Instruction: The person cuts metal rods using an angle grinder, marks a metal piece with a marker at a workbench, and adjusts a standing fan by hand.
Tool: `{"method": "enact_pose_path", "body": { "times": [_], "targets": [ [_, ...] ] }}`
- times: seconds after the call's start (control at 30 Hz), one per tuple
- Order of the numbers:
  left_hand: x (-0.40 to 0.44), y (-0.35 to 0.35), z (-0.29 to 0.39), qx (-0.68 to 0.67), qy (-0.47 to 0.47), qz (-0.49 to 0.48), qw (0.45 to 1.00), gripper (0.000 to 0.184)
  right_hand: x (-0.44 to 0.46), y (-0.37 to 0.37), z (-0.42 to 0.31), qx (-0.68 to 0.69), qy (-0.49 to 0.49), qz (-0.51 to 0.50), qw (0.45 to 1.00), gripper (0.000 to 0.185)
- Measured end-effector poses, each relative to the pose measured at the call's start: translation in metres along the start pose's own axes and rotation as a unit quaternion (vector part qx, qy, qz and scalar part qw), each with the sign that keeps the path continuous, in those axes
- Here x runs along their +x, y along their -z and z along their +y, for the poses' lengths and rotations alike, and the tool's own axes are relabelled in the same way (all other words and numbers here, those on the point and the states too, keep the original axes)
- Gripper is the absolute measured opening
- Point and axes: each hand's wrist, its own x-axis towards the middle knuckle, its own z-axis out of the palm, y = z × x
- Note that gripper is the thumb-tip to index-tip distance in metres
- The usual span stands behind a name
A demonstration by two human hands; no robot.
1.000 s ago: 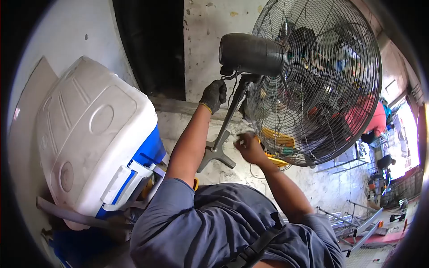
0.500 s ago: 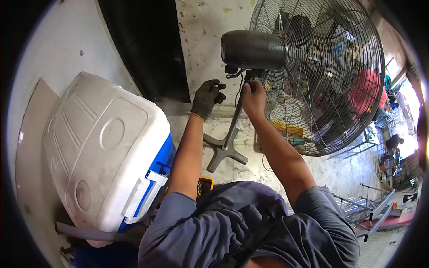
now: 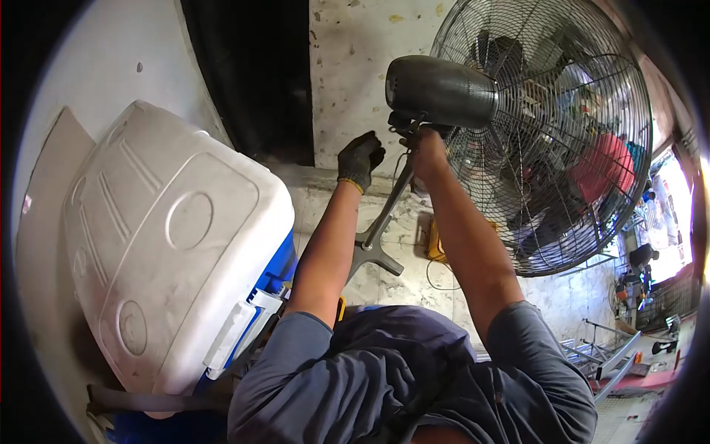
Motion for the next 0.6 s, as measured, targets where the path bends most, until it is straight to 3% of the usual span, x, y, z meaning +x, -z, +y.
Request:
{"method": "enact_pose_path", "body": {
  "times": [0.03,0.1,0.2,0.3,0.4,0.47,0.6],
  "targets": [
    [0.008,-0.001,-0.002,0.002,0.017,0.003,1.0,0.02,0.006,0.0,0.002,0.01,0.04,-0.014,0.999,0.032],
    [0.017,-0.006,-0.009,0.017,0.034,0.004,0.999,0.015,0.008,-0.003,-0.003,0.013,0.032,-0.014,0.999,0.032],
    [0.05,0.001,-0.028,0.094,0.018,-0.068,0.993,0.028,0.008,-0.007,-0.005,0.048,0.041,-0.031,0.997,0.026],
    [0.08,0.02,-0.061,0.202,-0.155,-0.149,0.955,0.031,0.012,-0.007,-0.005,0.047,0.03,-0.044,0.997,0.024],
    [0.038,-0.028,-0.024,0.064,-0.008,-0.063,0.996,0.015,0.026,0.0,0.001,0.065,0.004,-0.038,0.997,0.026],
    [0.009,-0.051,-0.007,-0.044,0.022,0.009,0.999,0.011,0.029,0.002,0.002,0.071,-0.001,-0.041,0.997,0.026],
    [0.028,-0.041,-0.016,0.002,0.039,-0.032,0.999,0.013,0.036,0.008,0.007,0.07,0.006,-0.047,0.996,0.024]
  ]
}}
